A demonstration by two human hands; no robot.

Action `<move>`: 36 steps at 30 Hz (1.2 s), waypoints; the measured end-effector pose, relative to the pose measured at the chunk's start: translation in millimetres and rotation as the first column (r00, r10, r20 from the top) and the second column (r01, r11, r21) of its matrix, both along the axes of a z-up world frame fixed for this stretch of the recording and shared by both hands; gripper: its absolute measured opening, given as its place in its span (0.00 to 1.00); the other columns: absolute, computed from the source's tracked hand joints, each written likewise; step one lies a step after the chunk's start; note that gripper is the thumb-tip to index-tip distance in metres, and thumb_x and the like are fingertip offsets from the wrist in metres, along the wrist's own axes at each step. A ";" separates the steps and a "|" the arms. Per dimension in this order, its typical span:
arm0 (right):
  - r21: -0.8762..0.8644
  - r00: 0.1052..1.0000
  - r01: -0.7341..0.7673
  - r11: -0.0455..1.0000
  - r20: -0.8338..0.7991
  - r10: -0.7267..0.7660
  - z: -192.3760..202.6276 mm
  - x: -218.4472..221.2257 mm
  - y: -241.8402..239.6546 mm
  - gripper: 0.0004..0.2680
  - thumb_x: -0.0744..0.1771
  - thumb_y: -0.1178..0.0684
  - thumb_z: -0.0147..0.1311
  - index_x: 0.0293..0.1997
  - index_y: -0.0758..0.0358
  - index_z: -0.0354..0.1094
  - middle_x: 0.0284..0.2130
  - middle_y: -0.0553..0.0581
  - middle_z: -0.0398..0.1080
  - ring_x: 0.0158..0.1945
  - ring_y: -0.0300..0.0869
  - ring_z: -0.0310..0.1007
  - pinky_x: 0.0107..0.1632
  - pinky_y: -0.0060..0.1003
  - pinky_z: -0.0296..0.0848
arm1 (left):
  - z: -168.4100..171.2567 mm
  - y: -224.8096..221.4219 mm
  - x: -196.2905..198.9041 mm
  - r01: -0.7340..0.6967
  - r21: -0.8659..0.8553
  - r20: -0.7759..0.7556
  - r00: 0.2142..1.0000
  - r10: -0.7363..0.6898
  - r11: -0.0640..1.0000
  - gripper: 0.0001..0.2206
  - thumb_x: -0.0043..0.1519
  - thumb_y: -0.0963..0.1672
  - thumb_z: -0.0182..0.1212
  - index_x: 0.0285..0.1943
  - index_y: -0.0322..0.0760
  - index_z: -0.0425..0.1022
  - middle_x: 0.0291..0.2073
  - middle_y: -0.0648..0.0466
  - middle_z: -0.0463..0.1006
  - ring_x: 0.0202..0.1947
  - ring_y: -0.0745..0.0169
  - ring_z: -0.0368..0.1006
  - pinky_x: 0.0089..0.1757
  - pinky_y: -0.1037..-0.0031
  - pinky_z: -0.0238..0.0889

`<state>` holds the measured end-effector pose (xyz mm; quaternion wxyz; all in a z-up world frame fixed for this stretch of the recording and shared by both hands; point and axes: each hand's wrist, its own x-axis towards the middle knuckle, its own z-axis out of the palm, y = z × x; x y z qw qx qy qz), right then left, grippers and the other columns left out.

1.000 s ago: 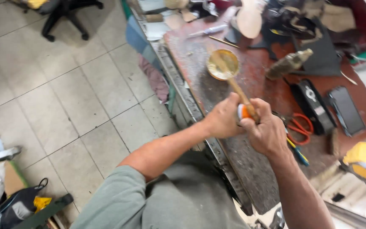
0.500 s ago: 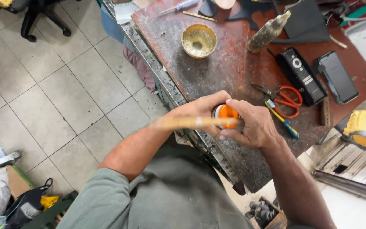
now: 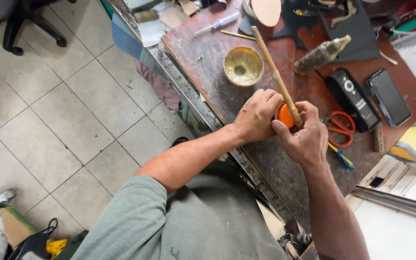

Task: Applying adhesive to shoe soles and components using a brush at a repair workbench

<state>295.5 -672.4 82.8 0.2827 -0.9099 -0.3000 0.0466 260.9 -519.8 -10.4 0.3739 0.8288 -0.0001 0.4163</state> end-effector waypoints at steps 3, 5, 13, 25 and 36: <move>0.005 1.000 -0.029 1.000 0.003 0.029 -1.1 6.5 9.2 0.21 0.63 0.40 0.69 0.58 0.53 0.66 0.25 0.53 0.71 0.31 0.46 0.75 0.37 0.41 0.70 | -1.5 14.6 2.2 0.155 -0.108 0.008 0.988 -0.155 0.982 0.21 0.41 0.46 0.64 0.43 0.41 0.67 0.34 0.51 0.66 0.35 0.42 0.70 0.34 0.59 0.65; -0.066 0.996 0.094 0.993 0.015 -0.093 -7.3 -1.8 22.7 0.20 0.61 0.37 0.69 0.53 0.51 0.68 0.25 0.55 0.73 0.34 0.50 0.77 0.38 0.45 0.71 | -14.8 16.8 6.3 0.117 -0.029 -0.002 0.993 -0.117 0.993 0.18 0.41 0.45 0.64 0.41 0.40 0.67 0.32 0.51 0.66 0.33 0.44 0.69 0.34 0.61 0.65; -0.173 0.952 0.300 0.938 0.116 -0.283 -16.6 17.7 50.3 0.18 0.60 0.34 0.69 0.49 0.44 0.72 0.24 0.56 0.73 0.38 0.55 0.78 0.40 0.49 0.73 | 8.4 34.8 -19.9 0.134 0.007 -0.233 0.964 -0.128 0.991 0.53 0.26 0.46 0.85 0.66 0.32 0.61 0.48 0.41 0.73 0.42 0.41 0.75 0.47 0.61 0.72; -0.035 0.870 0.490 0.871 -0.049 -0.491 33.0 -24.4 59.0 0.17 0.67 0.49 0.64 0.59 0.63 0.63 0.30 0.50 0.66 0.30 0.38 0.65 0.35 0.40 0.73 | 106.9 226.6 54.3 0.223 0.472 -0.340 0.939 -0.057 0.853 0.24 0.48 0.32 0.54 0.57 0.32 0.69 0.42 0.45 0.76 0.39 0.53 0.67 0.33 0.68 0.68; 0.759 0.870 0.457 0.464 -0.273 -0.411 6.9 -143.1 -37.7 0.06 0.70 0.56 0.52 0.49 0.68 0.65 0.19 0.57 0.56 0.22 0.38 0.57 0.33 0.32 0.69 | -151.2 255.6 380.2 0.623 0.296 -0.835 0.536 -0.120 0.724 0.11 0.71 0.50 0.49 0.60 0.53 0.67 0.42 0.58 0.66 0.34 0.57 0.61 0.34 0.58 0.59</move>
